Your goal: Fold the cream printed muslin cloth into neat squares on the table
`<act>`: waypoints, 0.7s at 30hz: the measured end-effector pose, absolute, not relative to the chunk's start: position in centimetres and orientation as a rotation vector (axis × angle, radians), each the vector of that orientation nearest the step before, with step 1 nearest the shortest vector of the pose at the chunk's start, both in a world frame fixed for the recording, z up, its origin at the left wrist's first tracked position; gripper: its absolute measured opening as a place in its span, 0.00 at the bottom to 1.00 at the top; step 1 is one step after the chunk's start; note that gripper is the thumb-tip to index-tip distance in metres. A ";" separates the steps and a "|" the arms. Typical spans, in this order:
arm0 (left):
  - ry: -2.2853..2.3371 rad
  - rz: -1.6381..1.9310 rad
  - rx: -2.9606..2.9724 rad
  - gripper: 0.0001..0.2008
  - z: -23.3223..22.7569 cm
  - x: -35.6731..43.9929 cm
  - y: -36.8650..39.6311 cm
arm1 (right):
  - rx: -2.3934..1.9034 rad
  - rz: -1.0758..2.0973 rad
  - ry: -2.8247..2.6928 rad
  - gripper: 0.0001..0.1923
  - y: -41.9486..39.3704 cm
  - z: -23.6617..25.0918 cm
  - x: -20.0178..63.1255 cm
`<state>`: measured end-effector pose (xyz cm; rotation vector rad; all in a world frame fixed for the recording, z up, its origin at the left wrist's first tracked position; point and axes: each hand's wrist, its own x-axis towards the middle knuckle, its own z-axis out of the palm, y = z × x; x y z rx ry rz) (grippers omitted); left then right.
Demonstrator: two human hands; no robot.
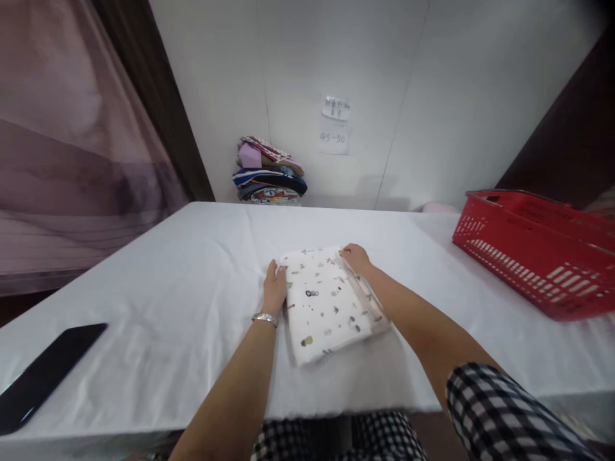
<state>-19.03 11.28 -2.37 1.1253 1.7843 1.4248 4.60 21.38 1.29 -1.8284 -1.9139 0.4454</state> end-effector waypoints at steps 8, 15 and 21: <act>1.525 1.496 0.901 0.31 -2.6 -19.6 12.7 | -1.945 0.502 -1.838 0.06 23.7 0.3 3.2; 1.264 1.473 0.765 0.32 -1.6 -19.8 14.7 | -1.820 0.494 -1.790 0.08 23.7 -0.6 3.5; 1.083 1.539 0.793 0.32 -1.9 -20.3 15.1 | -1.724 0.428 -1.757 0.07 22.9 -0.6 3.7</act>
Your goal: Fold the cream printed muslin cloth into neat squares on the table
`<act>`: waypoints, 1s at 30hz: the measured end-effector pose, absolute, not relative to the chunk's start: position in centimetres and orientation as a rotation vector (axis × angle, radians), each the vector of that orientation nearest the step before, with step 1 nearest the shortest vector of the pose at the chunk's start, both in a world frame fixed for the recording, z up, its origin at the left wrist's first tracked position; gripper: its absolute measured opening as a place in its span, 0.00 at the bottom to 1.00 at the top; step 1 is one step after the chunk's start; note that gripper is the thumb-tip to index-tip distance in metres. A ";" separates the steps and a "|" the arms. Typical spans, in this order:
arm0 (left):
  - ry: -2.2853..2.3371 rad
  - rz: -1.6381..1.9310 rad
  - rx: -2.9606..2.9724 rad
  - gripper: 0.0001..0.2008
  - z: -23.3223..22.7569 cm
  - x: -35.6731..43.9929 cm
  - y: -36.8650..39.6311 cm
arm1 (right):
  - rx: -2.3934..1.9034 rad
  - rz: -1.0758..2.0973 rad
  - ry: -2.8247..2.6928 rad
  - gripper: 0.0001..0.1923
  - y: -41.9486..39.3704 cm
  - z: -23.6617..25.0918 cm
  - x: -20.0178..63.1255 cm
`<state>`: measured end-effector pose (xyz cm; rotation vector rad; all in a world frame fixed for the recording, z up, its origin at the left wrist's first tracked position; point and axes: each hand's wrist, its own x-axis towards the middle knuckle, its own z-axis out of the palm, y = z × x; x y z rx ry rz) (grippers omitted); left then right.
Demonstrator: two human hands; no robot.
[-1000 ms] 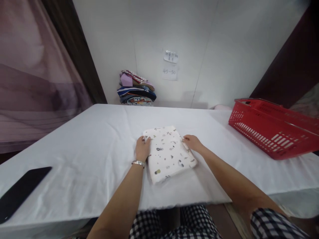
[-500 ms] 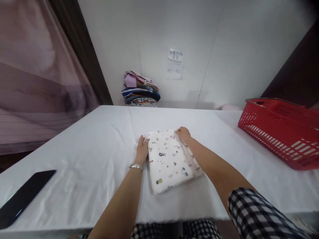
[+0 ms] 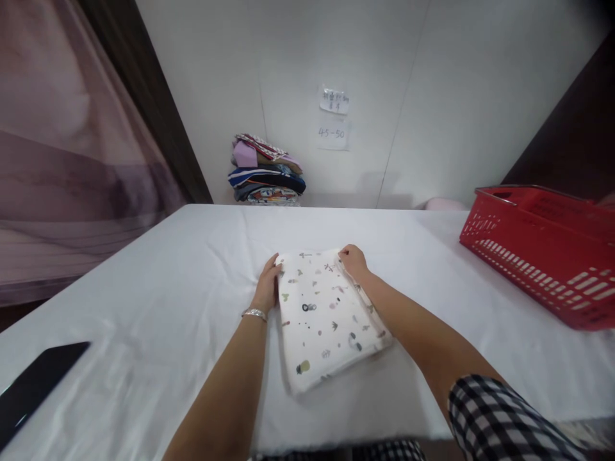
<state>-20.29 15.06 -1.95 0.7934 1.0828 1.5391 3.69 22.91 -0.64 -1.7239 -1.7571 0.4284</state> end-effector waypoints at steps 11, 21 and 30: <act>1.319 1.599 0.829 0.21 -2.2 -20.2 15.3 | -1.740 0.505 -1.766 0.01 23.0 -0.5 3.5; 1.712 1.530 0.976 0.17 -2.1 -20.4 15.4 | -1.760 0.647 -1.642 0.07 24.1 -0.9 3.8; 1.681 1.553 0.942 0.16 -1.9 -20.4 15.4 | -1.748 0.649 -1.623 0.12 24.5 -0.3 3.8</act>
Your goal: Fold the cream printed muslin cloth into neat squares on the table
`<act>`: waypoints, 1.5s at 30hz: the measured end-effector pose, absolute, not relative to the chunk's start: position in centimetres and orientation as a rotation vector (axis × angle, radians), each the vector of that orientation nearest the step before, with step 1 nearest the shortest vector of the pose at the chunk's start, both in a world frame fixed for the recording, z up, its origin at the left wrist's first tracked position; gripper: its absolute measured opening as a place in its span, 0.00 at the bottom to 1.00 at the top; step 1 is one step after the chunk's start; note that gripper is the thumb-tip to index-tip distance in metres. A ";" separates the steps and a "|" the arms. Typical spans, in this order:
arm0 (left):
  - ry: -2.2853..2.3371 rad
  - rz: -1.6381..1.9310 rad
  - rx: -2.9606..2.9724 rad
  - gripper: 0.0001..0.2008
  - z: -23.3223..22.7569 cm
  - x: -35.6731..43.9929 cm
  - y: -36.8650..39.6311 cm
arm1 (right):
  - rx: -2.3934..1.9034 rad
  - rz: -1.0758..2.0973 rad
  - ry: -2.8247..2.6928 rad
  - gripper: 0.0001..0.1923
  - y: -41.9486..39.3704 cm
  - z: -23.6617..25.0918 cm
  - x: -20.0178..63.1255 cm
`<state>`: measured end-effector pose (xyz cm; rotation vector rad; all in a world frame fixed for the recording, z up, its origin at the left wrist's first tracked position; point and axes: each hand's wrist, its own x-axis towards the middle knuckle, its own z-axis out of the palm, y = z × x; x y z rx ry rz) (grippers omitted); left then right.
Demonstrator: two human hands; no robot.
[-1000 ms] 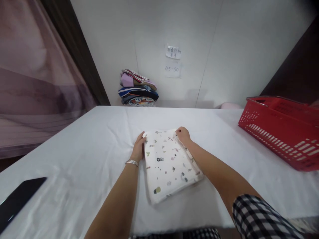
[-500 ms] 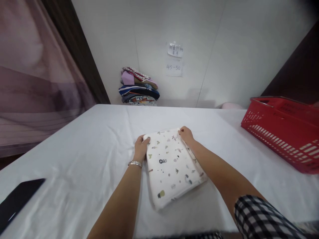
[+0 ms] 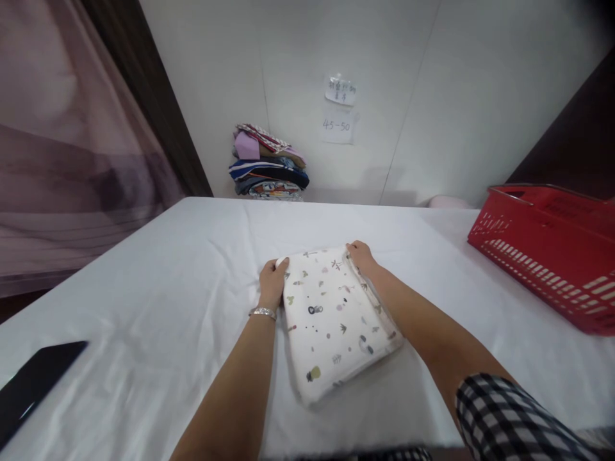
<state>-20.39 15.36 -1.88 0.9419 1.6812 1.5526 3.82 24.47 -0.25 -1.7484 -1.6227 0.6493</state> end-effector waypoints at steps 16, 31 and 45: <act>1.878 1.476 1.021 0.14 -2.7 -21.2 15.9 | -1.839 0.504 -1.882 0.11 25.3 -1.4 3.4; 1.557 1.024 2.172 0.23 -1.0 -17.5 13.5 | -1.930 0.408 -1.994 0.13 24.3 0.0 3.0; 1.638 0.852 2.290 0.24 -2.4 -17.0 13.6 | -1.323 0.442 -2.513 0.32 16.8 -0.3 -2.3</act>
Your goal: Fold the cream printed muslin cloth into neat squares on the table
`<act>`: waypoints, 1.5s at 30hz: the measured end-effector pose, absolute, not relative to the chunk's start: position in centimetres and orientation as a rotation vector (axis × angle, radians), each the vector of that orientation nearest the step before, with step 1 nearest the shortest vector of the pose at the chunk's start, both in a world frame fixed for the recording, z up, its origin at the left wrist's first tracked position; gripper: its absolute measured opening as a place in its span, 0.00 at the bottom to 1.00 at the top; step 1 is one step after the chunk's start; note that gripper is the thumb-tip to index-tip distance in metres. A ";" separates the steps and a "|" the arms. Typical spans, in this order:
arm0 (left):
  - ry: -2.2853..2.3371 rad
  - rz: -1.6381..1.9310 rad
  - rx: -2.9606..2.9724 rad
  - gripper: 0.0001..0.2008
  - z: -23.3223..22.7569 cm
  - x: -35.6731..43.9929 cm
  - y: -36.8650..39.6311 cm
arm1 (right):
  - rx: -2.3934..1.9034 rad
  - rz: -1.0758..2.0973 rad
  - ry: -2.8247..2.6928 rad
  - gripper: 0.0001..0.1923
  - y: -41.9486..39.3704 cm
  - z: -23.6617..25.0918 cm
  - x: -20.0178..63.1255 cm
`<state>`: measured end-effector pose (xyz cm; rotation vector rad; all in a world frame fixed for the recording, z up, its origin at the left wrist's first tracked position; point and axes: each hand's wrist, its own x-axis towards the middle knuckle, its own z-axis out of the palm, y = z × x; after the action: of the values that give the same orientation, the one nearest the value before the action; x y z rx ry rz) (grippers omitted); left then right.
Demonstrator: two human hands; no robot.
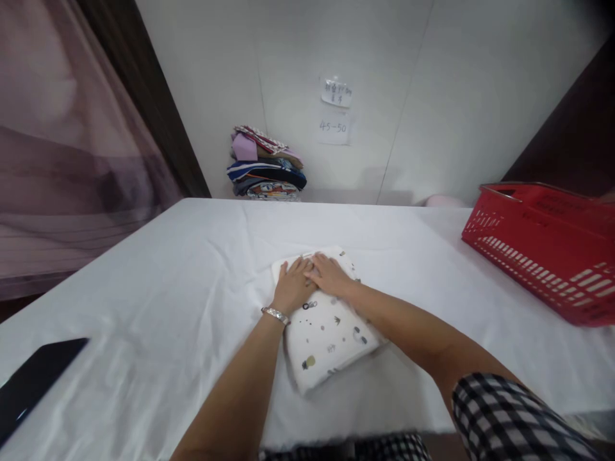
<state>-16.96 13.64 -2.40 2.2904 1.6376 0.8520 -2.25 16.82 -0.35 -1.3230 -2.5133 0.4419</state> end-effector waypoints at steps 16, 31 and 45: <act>1.650 0.900 2.270 0.23 -2.6 -16.7 14.1 | -1.642 0.447 -2.491 0.39 20.7 -0.5 1.6; 1.894 0.179 2.353 0.26 -0.2 -15.8 14.2 | -1.644 0.382 -2.483 0.38 10.1 -0.6 7.1; 1.689 0.384 2.483 0.27 -0.3 -10.7 0.3 | -1.643 0.457 -2.480 0.36 11.3 -1.1 7.3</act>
<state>-10.74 0.27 -0.26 2.4831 1.6891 0.3838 7.26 11.28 -1.14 -1.6430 -2.4801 0.4572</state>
